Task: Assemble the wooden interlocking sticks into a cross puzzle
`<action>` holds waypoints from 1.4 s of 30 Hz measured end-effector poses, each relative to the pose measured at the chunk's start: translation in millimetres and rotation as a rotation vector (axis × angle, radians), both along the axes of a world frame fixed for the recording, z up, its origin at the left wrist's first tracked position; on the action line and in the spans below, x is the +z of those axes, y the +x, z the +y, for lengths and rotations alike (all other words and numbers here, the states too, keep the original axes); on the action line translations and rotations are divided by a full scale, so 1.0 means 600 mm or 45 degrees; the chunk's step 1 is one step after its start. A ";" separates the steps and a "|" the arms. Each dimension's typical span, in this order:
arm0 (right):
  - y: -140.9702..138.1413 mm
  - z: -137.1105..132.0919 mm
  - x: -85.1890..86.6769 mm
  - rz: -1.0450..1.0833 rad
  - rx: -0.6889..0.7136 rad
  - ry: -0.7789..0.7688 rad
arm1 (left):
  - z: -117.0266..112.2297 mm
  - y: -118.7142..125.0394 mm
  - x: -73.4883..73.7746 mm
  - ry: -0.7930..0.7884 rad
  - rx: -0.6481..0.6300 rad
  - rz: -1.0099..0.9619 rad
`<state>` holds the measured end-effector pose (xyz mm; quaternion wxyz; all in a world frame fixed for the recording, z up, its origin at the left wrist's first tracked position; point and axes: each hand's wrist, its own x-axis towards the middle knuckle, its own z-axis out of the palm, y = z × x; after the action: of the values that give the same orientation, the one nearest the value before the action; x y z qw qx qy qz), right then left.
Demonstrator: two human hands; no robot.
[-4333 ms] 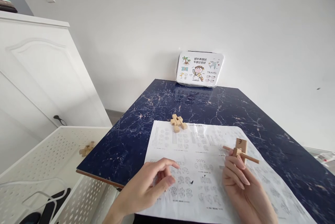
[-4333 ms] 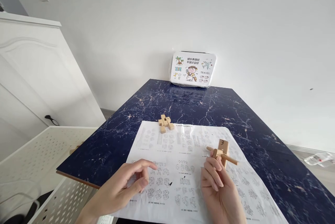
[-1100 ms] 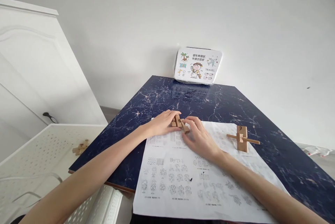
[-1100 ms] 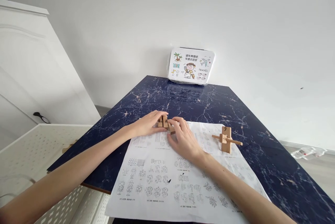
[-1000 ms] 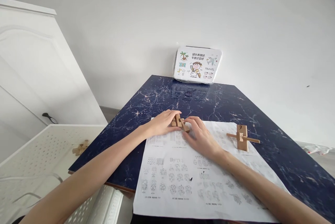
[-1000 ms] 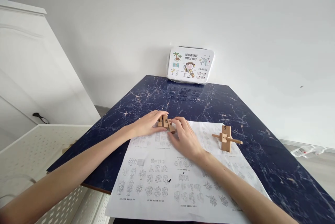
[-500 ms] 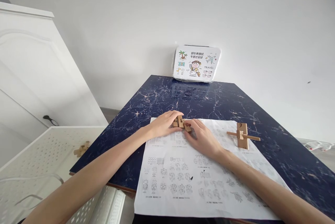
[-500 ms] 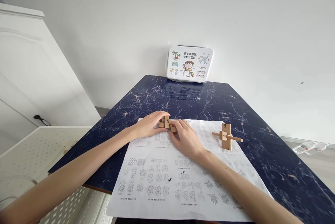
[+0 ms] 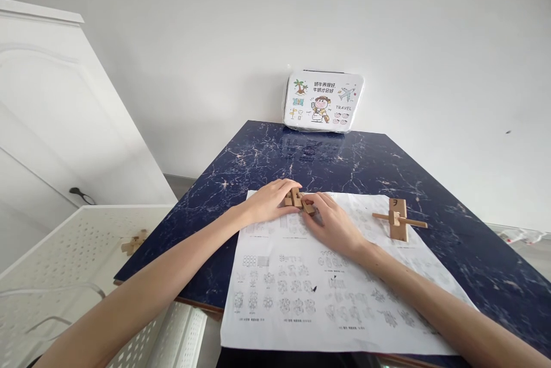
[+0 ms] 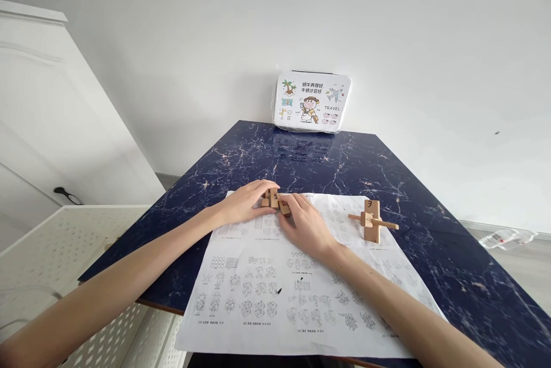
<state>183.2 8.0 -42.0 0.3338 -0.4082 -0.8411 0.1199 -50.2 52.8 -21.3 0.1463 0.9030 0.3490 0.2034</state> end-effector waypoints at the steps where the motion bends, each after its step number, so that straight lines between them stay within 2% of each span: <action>1: 0.000 0.000 0.000 0.002 0.000 0.004 | 0.000 0.000 -0.001 0.000 -0.001 -0.002; 6: 0.000 -0.002 0.003 0.062 -0.006 -0.006 | -0.002 0.004 -0.001 0.036 -0.045 -0.050; 12: 0.002 -0.001 0.008 0.308 -0.056 -0.091 | -0.008 0.011 0.005 0.056 -0.071 -0.085; 20: 0.009 0.006 0.012 0.680 -0.146 -0.489 | -0.009 0.013 0.008 -0.030 -0.048 -0.233; 24: 0.009 0.007 0.019 0.861 -0.146 -0.597 | -0.009 0.015 0.014 -0.101 0.006 -0.370; 26: 0.008 0.006 0.022 0.915 -0.141 -0.613 | -0.013 0.018 0.023 -0.213 0.073 -0.460; 30: 0.006 0.004 0.026 0.994 -0.084 -0.642 | -0.019 0.025 0.039 -0.663 0.182 -0.840; 34: 0.004 0.001 0.027 1.018 -0.058 -0.704 | -0.012 0.022 0.038 -1.179 0.291 -1.352; 36: 0.003 0.000 0.028 1.003 -0.050 -0.706 | -0.007 0.018 0.035 -1.394 0.302 -1.497; 38: 0.003 -0.001 0.028 0.986 -0.051 -0.698 | -0.003 0.015 0.032 -1.505 0.300 -1.561; 42: 0.004 0.000 0.026 1.000 -0.058 -0.738 | -0.003 0.017 0.034 -1.577 0.341 -1.600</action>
<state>185.3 7.9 -26.4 0.5010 -0.4267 -0.5744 0.4868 -39.7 50.7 -0.8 0.7474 0.3352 0.3542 0.4513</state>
